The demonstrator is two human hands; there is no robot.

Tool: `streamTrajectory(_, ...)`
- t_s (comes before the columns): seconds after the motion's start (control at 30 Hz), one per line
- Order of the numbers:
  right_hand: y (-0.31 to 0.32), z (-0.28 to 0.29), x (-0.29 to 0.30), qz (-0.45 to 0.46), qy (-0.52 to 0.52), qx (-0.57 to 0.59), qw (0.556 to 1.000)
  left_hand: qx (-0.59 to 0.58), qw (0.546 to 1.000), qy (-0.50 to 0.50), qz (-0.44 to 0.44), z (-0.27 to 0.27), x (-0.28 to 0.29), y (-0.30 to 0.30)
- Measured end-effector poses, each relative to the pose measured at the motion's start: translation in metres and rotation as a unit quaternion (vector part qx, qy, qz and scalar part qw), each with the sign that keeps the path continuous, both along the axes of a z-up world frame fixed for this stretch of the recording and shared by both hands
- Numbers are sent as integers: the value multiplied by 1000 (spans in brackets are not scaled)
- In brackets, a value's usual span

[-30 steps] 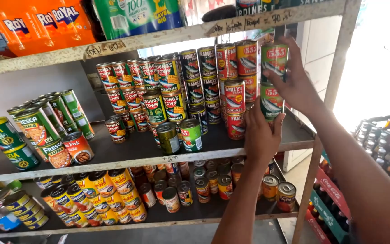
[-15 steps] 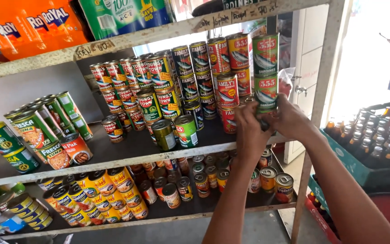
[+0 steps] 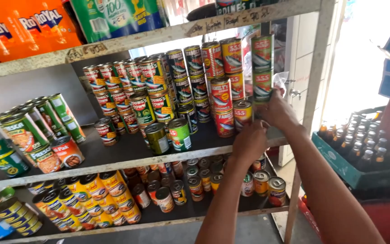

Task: Organizing and relocating canned goods from a store shelf into a container.

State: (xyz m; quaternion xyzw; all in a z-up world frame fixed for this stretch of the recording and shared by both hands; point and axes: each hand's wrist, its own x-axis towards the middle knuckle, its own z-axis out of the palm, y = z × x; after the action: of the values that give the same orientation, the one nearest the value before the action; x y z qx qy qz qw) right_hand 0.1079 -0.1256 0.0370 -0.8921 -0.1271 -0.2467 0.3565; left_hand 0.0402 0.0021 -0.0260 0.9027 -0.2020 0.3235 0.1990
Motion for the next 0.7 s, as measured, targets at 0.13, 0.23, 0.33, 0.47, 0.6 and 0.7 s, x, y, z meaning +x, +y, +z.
streamTrajectory(0.13,2,-15,55,18,-38,39,998,-19,997,9,-81,-3,30,-8)
streamTrajectory(0.23,6,-23,88,42,-37,50,997,88,992,89,-36,-25,85,-21)
streamTrajectory(0.33,13,-26,107,43,-28,47,998,203,974,91,-50,-50,136,-30)
streamTrajectory(0.47,19,-26,111,58,-21,74,995,336,936,101,-27,-54,146,-31)
streamTrajectory(0.6,26,-31,124,65,-9,85,994,372,924,-38,-81,-76,170,-18)
streamTrajectory(0.7,30,-42,141,68,-24,82,994,412,908,-72,-34,-62,145,-16)
